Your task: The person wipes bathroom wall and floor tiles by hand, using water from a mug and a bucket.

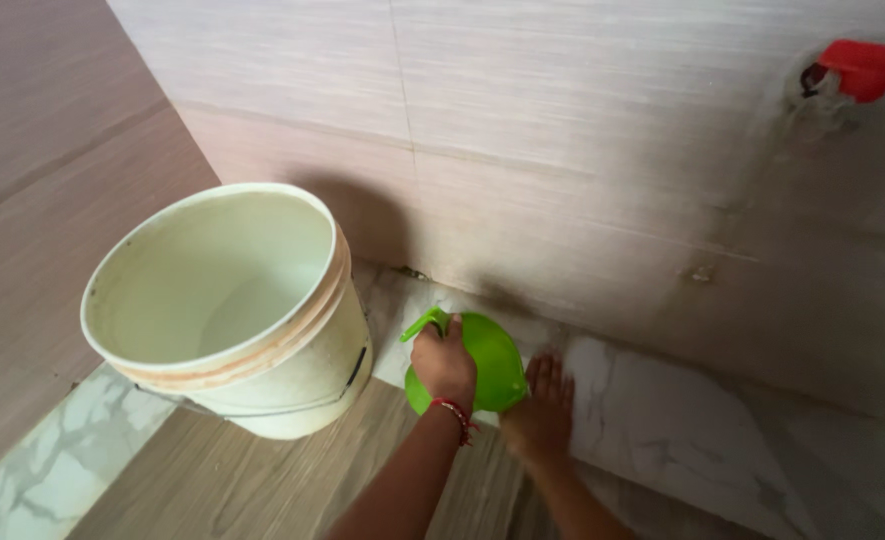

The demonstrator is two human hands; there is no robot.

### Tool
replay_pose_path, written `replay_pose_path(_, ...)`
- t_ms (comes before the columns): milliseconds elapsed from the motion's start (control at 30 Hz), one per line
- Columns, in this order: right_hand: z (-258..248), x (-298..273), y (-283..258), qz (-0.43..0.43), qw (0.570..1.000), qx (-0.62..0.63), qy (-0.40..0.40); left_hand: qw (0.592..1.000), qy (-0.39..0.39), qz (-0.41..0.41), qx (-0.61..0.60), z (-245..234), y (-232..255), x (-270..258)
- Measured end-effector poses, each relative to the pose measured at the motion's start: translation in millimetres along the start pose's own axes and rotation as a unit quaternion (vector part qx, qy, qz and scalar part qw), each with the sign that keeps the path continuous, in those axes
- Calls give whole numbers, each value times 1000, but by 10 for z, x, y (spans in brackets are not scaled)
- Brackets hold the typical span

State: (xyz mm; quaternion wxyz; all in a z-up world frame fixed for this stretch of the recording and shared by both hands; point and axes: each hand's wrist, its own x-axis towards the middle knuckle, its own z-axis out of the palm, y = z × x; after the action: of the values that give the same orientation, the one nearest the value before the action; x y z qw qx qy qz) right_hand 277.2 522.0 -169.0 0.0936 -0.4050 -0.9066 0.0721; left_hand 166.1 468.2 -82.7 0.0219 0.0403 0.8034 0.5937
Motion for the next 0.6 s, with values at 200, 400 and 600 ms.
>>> replay_pose_path(200,381,252,128,-171,983,66,-24,999,-5,4,53,57,8,56)
replay_pose_path(400,672,387,32,-46,955,152,250,996,40,45,67,89,-84,183)
replay_pose_path(600,224,325,-291,-231,957,158,-74,988,86,52,120,114,-173,396)
